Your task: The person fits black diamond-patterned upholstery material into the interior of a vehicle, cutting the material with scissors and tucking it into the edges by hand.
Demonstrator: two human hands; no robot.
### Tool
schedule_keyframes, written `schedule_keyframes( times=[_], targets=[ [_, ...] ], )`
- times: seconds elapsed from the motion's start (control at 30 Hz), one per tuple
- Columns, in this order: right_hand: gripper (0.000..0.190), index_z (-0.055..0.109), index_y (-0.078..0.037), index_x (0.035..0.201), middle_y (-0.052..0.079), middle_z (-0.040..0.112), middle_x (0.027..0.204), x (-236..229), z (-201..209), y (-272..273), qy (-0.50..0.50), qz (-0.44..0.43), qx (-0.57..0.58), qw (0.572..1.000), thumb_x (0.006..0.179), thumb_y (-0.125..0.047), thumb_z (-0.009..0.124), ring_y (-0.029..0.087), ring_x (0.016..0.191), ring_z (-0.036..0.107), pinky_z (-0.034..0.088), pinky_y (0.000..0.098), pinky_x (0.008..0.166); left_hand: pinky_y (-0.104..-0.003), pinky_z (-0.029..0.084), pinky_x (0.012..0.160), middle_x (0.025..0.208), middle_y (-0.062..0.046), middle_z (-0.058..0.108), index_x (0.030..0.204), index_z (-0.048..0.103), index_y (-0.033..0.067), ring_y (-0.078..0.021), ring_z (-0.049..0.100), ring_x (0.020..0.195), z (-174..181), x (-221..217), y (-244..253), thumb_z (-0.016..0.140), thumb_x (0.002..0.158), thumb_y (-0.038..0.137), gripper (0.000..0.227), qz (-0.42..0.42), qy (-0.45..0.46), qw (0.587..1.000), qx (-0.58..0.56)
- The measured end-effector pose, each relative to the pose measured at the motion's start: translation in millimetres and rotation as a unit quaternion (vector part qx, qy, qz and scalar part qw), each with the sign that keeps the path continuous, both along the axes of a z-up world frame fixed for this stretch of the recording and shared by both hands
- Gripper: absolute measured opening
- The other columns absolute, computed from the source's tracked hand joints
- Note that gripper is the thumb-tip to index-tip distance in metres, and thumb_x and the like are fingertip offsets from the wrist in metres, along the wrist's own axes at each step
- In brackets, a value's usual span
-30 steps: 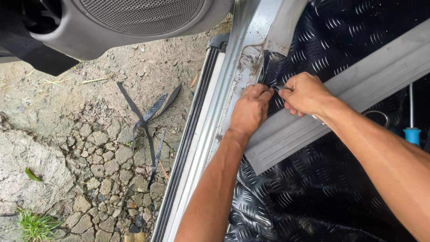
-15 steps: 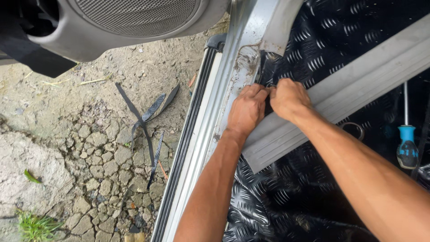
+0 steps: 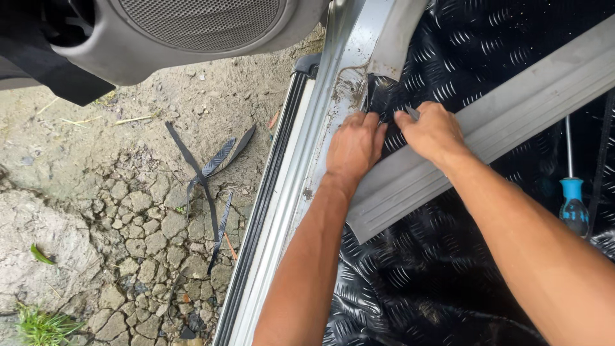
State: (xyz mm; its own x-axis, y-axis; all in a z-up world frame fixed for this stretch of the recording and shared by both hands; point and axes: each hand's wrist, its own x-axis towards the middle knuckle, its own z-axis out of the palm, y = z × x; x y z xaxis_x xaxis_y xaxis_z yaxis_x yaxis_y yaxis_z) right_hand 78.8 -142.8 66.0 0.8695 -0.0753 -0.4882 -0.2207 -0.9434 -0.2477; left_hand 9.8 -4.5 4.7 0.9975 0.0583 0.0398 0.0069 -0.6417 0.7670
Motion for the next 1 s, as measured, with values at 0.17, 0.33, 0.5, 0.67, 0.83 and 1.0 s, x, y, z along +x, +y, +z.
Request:
schedule_keyframes(
  times=[0.17,0.33,0.5,0.67,0.83,1.0],
  targets=[
    [0.042,0.073,0.003,0.097,0.018,0.075,0.091,8,-6,8,0.028,-0.066,0.071,0.995,0.085,-0.037,0.081,0.026,0.08,0.073,0.056,0.0389,0.071,-0.048,0.052,0.089,0.106,-0.018,0.065,0.105,0.057,0.004,-0.0385,0.063,0.104,4,2,-7,0.07,0.089,0.018,0.025,0.001,0.017,1.0,0.014],
    [0.037,0.073,0.004,0.09,0.016,0.068,0.073,15,-3,15,0.079,-0.078,0.082,0.99,0.086,-0.033,0.08,0.022,0.051,0.056,0.044,0.0397,0.047,-0.048,0.051,0.09,0.109,-0.017,0.064,0.118,0.052,0.0046,-0.0382,0.06,0.104,4,-14,-11,0.068,0.092,0.013,0.031,0.031,-0.047,0.998,-0.031],
    [0.037,0.072,0.006,0.076,0.012,0.069,0.065,28,5,25,0.116,-0.032,0.032,0.992,0.083,-0.03,0.079,0.021,0.046,0.057,0.045,0.036,0.044,-0.047,0.052,0.089,0.107,-0.016,0.063,0.116,0.054,0.0059,-0.0371,0.061,0.104,8,-19,-7,0.066,0.093,0.014,0.027,0.022,-0.05,0.997,-0.049],
    [0.035,0.071,0.007,0.072,0.016,0.067,0.065,33,-4,24,0.133,-0.033,0.041,0.99,0.084,-0.025,0.076,0.021,0.046,0.054,0.042,0.0358,0.042,-0.046,0.053,0.089,0.106,-0.014,0.063,0.11,0.06,0.0061,-0.0362,0.061,0.104,7,-22,-7,0.065,0.096,0.015,0.018,0.019,-0.031,0.998,-0.047],
    [0.026,0.071,0.004,0.079,0.013,0.071,0.069,46,-16,14,0.182,0.006,0.079,0.98,0.085,-0.021,0.073,0.017,0.048,0.055,0.042,0.0347,0.041,-0.043,0.055,0.091,0.11,-0.011,0.065,0.118,0.069,0.007,-0.032,0.063,0.105,3,-21,-5,0.065,0.097,0.015,0.023,0.024,-0.049,0.997,-0.048],
    [0.017,0.072,0.0,0.087,0.011,0.074,0.073,49,-18,5,0.206,0.019,0.097,0.974,0.086,-0.017,0.071,0.016,0.049,0.055,0.04,0.034,0.039,-0.042,0.056,0.088,0.118,-0.013,0.063,0.122,0.07,0.0086,-0.0324,0.061,0.11,4,-20,-1,0.063,0.094,0.012,0.03,-0.02,-0.048,0.999,0.009]
  ],
)
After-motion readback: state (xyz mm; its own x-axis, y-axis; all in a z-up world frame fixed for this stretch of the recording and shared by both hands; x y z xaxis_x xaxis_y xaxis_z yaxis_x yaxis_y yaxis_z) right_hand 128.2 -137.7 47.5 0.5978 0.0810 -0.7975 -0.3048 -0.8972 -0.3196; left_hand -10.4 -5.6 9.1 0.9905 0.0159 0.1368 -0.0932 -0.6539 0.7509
